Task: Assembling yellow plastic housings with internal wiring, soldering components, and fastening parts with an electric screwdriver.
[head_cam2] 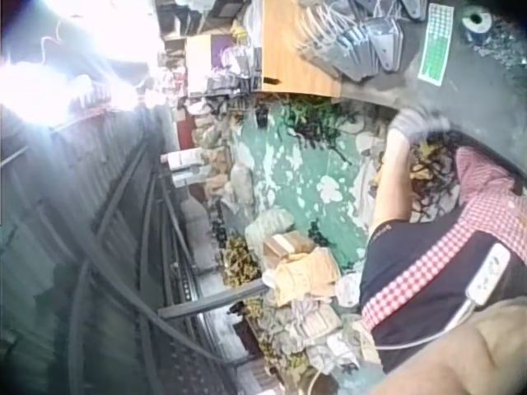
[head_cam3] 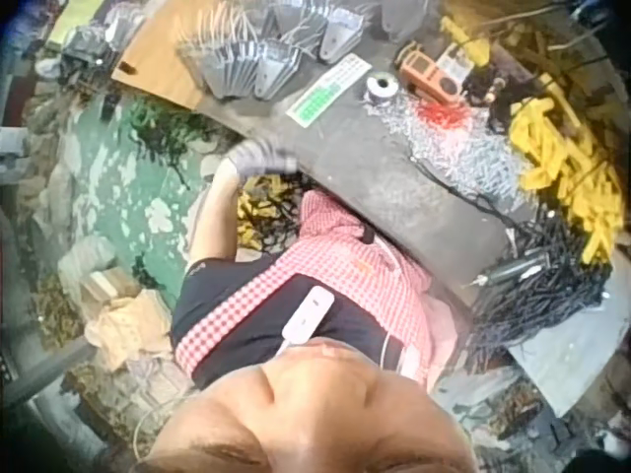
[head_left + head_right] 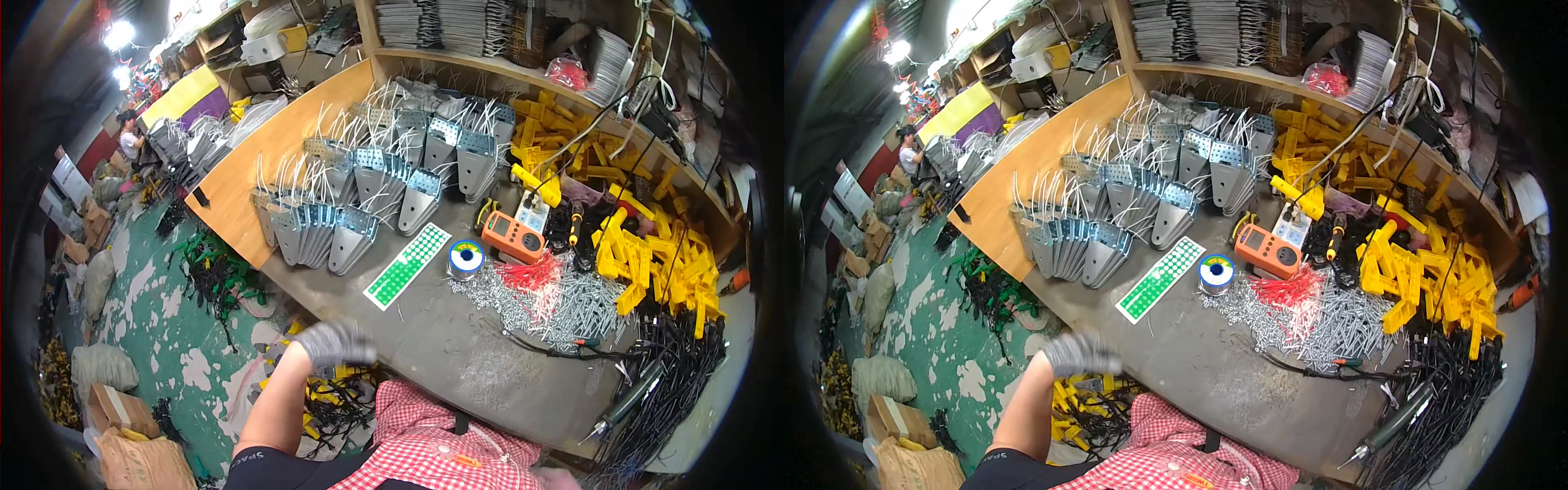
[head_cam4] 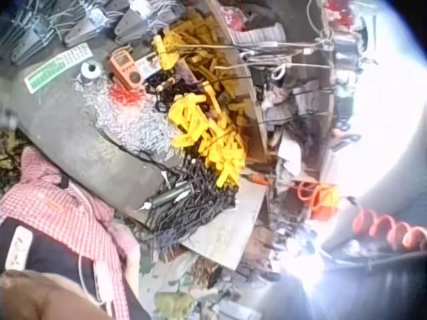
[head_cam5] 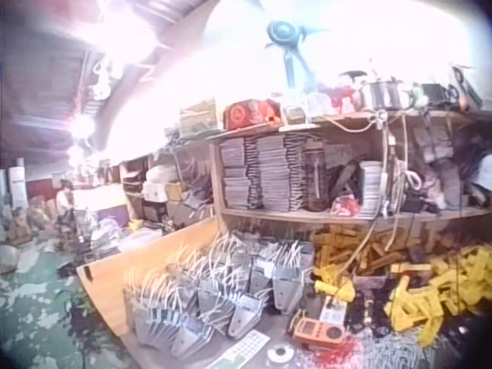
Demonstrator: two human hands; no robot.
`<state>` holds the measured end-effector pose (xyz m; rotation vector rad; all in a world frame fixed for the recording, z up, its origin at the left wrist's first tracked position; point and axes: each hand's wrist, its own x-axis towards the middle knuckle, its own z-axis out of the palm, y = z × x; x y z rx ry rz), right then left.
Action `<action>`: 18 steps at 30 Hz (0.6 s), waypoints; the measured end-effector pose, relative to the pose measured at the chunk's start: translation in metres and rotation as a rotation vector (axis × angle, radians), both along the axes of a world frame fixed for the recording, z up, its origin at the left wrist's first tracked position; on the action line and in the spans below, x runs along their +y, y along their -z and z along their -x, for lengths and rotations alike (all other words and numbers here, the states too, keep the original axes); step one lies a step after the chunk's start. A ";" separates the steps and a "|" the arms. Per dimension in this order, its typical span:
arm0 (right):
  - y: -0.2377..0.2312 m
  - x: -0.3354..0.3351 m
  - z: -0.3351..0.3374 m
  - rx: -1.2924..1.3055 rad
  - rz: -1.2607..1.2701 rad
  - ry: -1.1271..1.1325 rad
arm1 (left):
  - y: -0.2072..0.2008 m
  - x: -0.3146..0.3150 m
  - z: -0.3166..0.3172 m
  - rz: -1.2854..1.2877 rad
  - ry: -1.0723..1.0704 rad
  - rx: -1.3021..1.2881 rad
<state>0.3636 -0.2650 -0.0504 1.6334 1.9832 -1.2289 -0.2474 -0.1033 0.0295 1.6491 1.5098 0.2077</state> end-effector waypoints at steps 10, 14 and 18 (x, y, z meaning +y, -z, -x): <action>-0.162 0.122 0.076 0.142 -0.346 0.197 | 0.089 0.104 0.044 -0.859 -0.950 0.607; -0.146 0.166 0.086 0.252 -0.662 0.119 | 0.110 0.101 0.051 -0.832 -1.015 0.288; -0.115 0.242 0.074 0.351 -0.933 0.202 | 0.094 0.080 0.035 -0.723 -0.994 0.117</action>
